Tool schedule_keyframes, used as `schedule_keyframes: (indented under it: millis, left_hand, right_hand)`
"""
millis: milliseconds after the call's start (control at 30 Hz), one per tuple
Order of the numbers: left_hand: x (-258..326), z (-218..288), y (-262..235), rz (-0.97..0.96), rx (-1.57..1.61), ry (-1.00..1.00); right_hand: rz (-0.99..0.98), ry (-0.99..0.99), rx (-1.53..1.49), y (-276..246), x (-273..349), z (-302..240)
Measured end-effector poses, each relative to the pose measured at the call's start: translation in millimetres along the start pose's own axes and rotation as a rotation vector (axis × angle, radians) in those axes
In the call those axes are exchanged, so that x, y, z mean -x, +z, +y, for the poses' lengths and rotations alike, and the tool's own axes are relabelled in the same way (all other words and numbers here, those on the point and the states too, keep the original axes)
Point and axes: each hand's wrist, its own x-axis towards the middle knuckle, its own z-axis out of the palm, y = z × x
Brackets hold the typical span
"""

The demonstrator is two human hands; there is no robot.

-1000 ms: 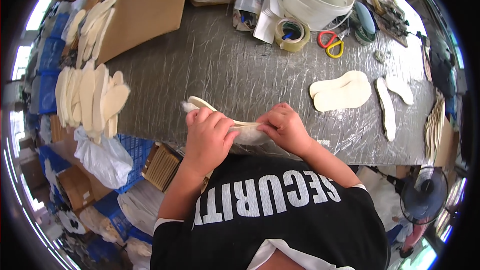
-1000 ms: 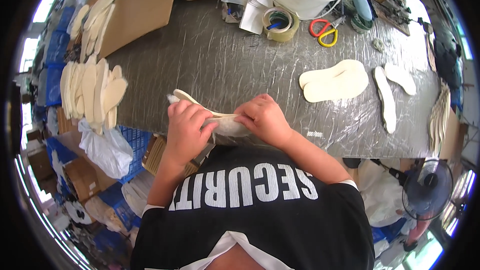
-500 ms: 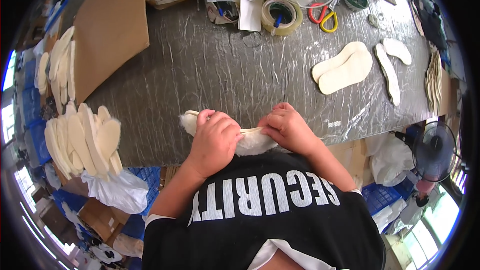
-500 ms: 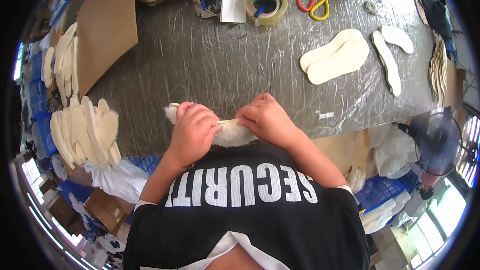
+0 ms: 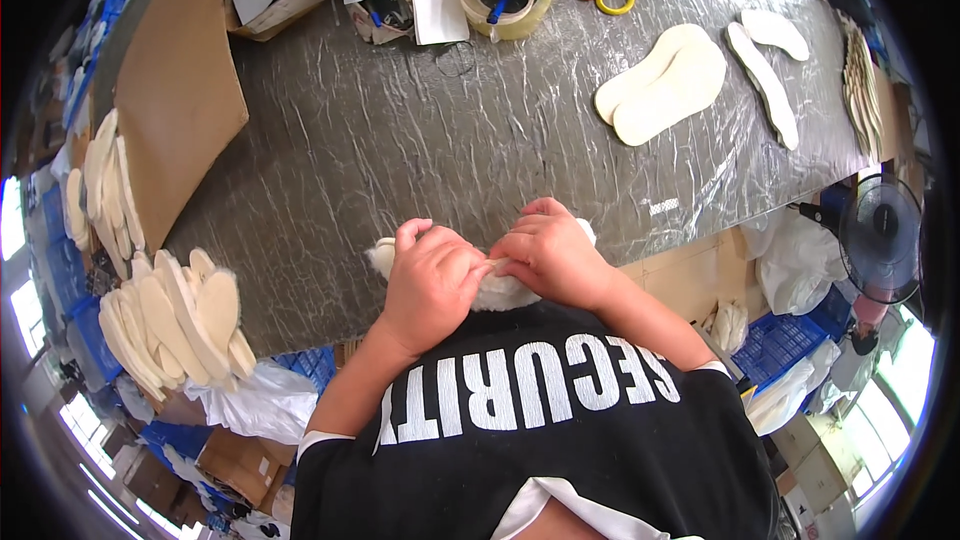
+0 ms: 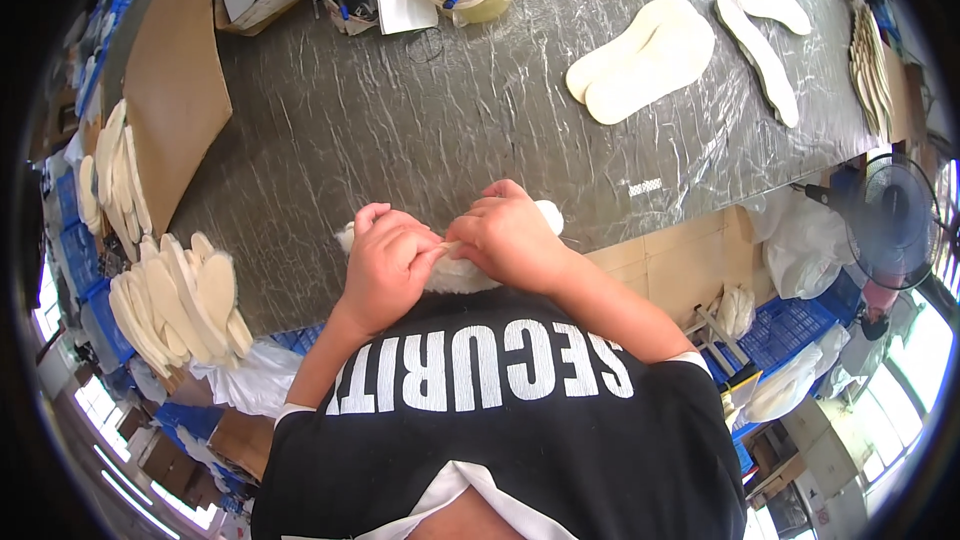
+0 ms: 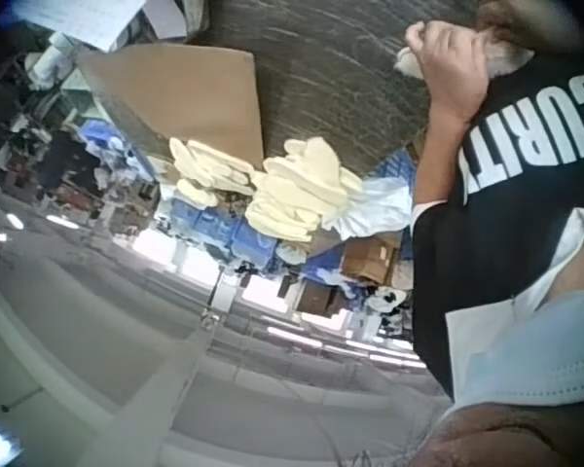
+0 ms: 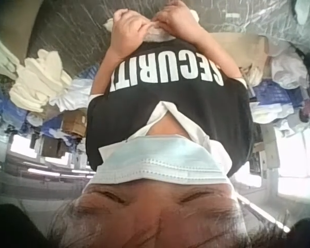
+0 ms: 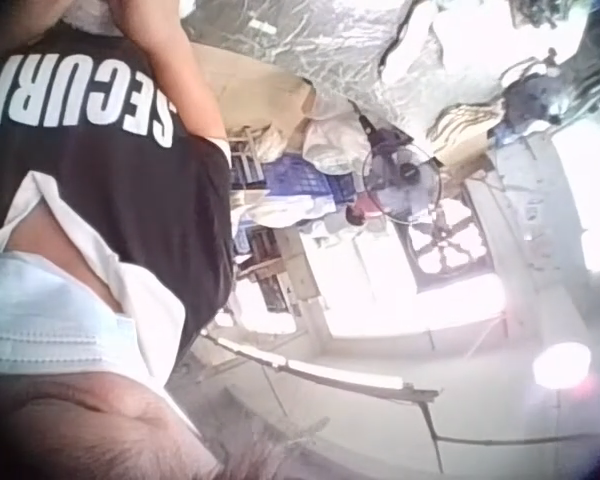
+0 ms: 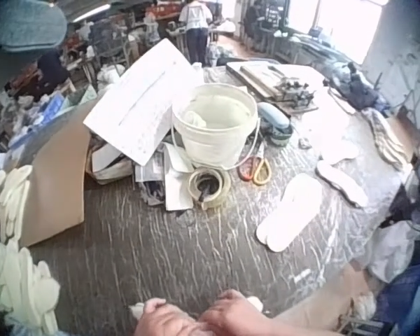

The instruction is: Attaching a white lining material to shoe insoles and inspecting the bond.

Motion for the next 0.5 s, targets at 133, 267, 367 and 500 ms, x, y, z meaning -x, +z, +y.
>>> schedule_keyframes:
  millis: [133, 267, 367, 500]
  left_hand:
    - [-2.5, 4.2, -14.3, -0.028, 0.029, -0.112]
    - [2.7, 4.2, -15.2, -0.117, -0.045, -0.055]
    - [2.9, 9.4, -14.0, -0.112, -0.035, -0.047]
    - [4.2, 12.6, -13.3, -0.097, -0.001, -0.034]
  right_hand:
    - [0.046, 0.008, -0.023, -2.3, 6.9, 2.5]
    - [0.036, -0.006, -0.002, -4.4, 10.4, -0.9]
    - [0.048, -0.023, -0.003, -6.0, 13.7, -0.5]
    - [0.021, -0.008, 0.002, -8.9, 19.6, -0.2]
